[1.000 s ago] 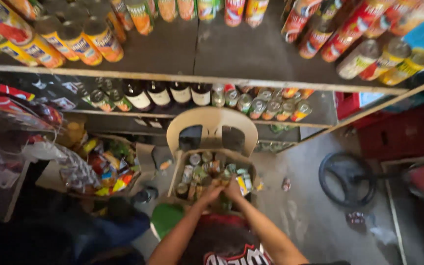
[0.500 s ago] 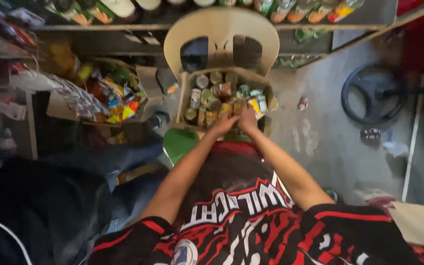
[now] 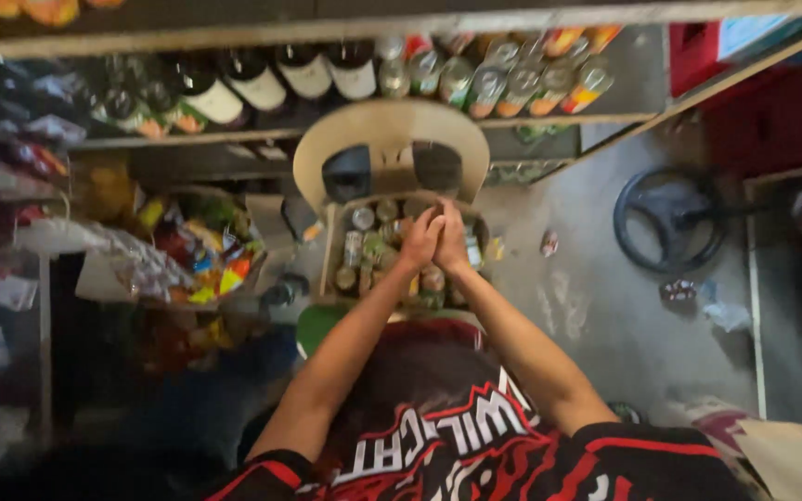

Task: Packing various canned food items from a grocery shelf into a cardboard box placed on a chair.

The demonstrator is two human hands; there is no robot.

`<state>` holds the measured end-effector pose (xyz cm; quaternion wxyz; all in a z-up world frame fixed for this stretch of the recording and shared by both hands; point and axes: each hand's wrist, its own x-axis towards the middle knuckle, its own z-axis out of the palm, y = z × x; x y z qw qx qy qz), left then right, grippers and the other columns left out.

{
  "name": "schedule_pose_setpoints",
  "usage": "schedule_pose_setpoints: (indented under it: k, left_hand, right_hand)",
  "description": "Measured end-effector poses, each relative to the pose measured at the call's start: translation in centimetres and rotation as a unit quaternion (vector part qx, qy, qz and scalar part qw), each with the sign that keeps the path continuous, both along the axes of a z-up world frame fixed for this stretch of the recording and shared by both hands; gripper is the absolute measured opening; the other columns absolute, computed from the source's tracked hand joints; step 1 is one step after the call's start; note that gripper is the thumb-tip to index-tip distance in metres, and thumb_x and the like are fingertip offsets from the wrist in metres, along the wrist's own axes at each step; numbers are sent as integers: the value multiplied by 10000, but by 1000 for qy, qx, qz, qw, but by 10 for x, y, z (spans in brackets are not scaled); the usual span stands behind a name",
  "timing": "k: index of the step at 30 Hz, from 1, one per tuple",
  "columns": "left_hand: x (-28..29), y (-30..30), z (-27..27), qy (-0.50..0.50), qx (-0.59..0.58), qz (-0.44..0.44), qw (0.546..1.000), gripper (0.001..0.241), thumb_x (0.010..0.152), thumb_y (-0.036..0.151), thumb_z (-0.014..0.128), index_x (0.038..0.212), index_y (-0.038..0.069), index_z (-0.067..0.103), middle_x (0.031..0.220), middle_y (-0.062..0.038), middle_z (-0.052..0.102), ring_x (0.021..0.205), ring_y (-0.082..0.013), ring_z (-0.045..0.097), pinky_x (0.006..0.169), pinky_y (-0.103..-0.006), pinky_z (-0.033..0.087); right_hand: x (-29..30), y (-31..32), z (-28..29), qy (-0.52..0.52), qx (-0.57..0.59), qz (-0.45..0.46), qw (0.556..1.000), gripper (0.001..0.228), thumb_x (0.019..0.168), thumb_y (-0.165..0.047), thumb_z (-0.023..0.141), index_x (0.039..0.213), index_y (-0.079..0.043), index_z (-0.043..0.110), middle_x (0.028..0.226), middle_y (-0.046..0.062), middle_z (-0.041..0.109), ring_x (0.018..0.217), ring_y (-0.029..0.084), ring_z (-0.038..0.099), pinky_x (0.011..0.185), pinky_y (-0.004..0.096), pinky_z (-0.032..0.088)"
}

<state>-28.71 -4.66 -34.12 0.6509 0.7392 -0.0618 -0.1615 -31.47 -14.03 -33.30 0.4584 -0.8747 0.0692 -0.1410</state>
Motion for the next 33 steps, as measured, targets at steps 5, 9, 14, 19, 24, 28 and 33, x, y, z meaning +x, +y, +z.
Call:
schedule_pose_setpoints:
  k: [5,9,14,19,24,28,33]
  left_hand:
    - [77,-22,145,-156,-2,-12,988,527,969,308,611,1396,3,554,1227,-214,685,1116,-311,663,983,-387,511]
    - [123,-40,266,-235,62,-60,968,552,948,274,596,1435,24,527,980,-196,673,800,-292,657,758,-389,527]
    - [161,-70,357,-429,-103,-56,896,322,1057,184,562,1348,46,555,1001,-153,665,871,-241,656,795,-377,532]
    - [212,-104,420,-431,-91,1,898,392,1020,209,589,1377,56,535,768,-105,606,660,-191,605,670,-338,527]
    - [288,-149,442,-224,-266,-78,935,533,989,304,597,1464,128,430,847,-11,658,621,-118,598,542,-326,520]
    - [301,-165,460,-141,-276,-61,949,552,962,319,646,1452,104,510,893,-31,627,620,-120,497,509,-323,407]
    - [300,-162,447,-269,-258,-110,921,523,988,279,722,1440,79,549,1277,-39,664,1123,-70,606,931,-246,497]
  right_hand:
    - [76,-32,129,-101,23,-56,993,477,965,-175,605,1415,-42,521,1243,183,619,1153,346,612,1012,423,497]
    - [129,-63,217,-181,182,-42,966,519,966,-110,538,1481,-66,499,1228,106,580,1049,208,574,911,340,541]
    - [158,-87,359,-271,21,-58,961,616,913,-82,611,1508,-70,452,1175,118,598,967,208,604,815,330,533]
    - [207,-119,442,-354,-67,-67,930,741,885,-123,723,1545,-53,394,1124,138,608,986,290,619,835,409,530]
    - [268,-155,489,-272,-366,-242,857,606,768,-285,781,1297,-63,584,1220,284,620,1109,497,596,853,538,512]
    - [281,-166,513,-217,-368,-217,877,462,792,-351,743,1158,-73,690,1138,222,691,1030,442,656,844,551,526]
    - [304,-184,490,-212,-317,-216,899,310,818,-342,723,1014,-103,742,1023,194,733,931,431,699,759,551,551]
